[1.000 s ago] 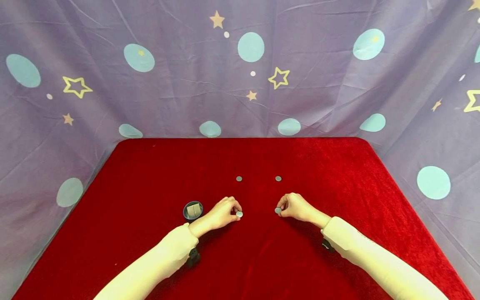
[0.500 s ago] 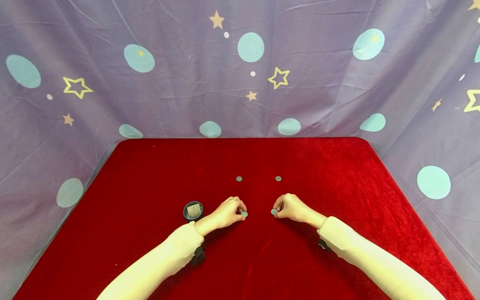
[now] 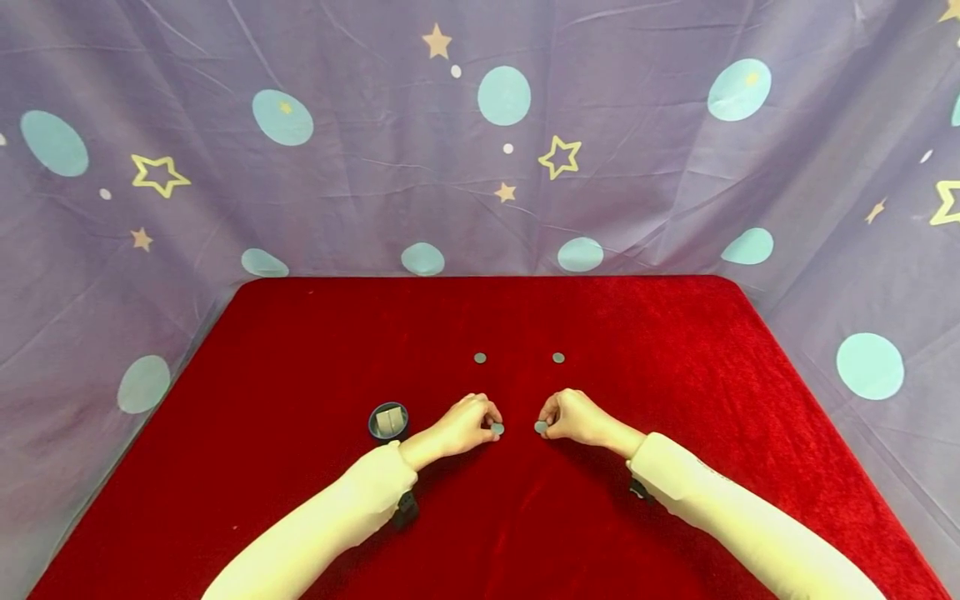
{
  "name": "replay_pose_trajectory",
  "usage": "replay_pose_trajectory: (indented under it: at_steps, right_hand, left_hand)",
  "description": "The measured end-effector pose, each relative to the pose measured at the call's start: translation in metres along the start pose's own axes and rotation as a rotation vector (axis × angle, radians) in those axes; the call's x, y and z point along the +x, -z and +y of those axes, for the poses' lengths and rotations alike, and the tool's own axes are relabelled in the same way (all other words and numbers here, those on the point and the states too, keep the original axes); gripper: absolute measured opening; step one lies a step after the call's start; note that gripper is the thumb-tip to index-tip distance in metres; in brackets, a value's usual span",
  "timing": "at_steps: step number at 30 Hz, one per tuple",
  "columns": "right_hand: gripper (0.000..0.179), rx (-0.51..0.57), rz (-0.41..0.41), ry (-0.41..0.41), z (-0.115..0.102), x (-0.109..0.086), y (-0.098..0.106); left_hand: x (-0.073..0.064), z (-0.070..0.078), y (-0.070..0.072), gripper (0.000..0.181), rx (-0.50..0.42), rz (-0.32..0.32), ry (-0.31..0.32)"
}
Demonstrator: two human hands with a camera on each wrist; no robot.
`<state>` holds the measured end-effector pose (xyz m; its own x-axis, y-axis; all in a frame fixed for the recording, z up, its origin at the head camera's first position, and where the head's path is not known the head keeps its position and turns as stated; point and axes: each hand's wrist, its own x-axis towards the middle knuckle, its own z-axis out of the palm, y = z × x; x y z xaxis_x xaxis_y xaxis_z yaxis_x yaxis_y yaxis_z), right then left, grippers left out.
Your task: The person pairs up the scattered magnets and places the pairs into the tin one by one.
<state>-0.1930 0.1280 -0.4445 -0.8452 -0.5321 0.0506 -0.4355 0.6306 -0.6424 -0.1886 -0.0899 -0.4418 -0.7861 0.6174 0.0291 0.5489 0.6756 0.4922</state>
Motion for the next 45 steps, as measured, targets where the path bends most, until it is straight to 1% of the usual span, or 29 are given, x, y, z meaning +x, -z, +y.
replay_pose_trajectory:
  at_steps: [4,7,9,17,23,29,36,45]
  right_hand:
    - [0.007,0.002,-0.015,-0.002,-0.002,0.001,-0.002]
    - [0.005,0.006,-0.030,0.011,-0.003,0.002,-0.003]
    - [0.005,0.019,-0.039,0.003,-0.004,0.003,-0.003]
    - [0.007,0.002,-0.026,0.010,-0.007,0.006,-0.005]
    - [0.007,0.005,-0.038,0.004,-0.009,0.007,-0.006]
    - [0.006,0.005,-0.053,0.005,-0.012,0.009,-0.008]
    - [0.006,-0.015,-0.050,0.013,-0.016,0.010,-0.008]
    - [0.007,-0.039,-0.048,0.019,-0.016,0.011,-0.009]
  left_hand:
    - [0.001,0.002,-0.001,0.015,0.002,0.000,0.001]
    - [0.003,0.003,-0.002,0.015,-0.003,-0.010,0.007]
    - [0.003,0.004,-0.003,0.015,-0.010,-0.016,0.009]
    - [0.007,0.007,-0.003,0.015,-0.014,-0.025,0.001]
    - [0.009,0.009,-0.005,0.015,-0.022,-0.029,0.004]
    - [0.009,0.011,-0.005,0.015,-0.036,-0.050,0.020]
    - [0.012,0.012,-0.006,0.014,-0.011,-0.044,0.003]
    - [0.014,0.013,-0.009,0.013,-0.002,-0.043,0.007]
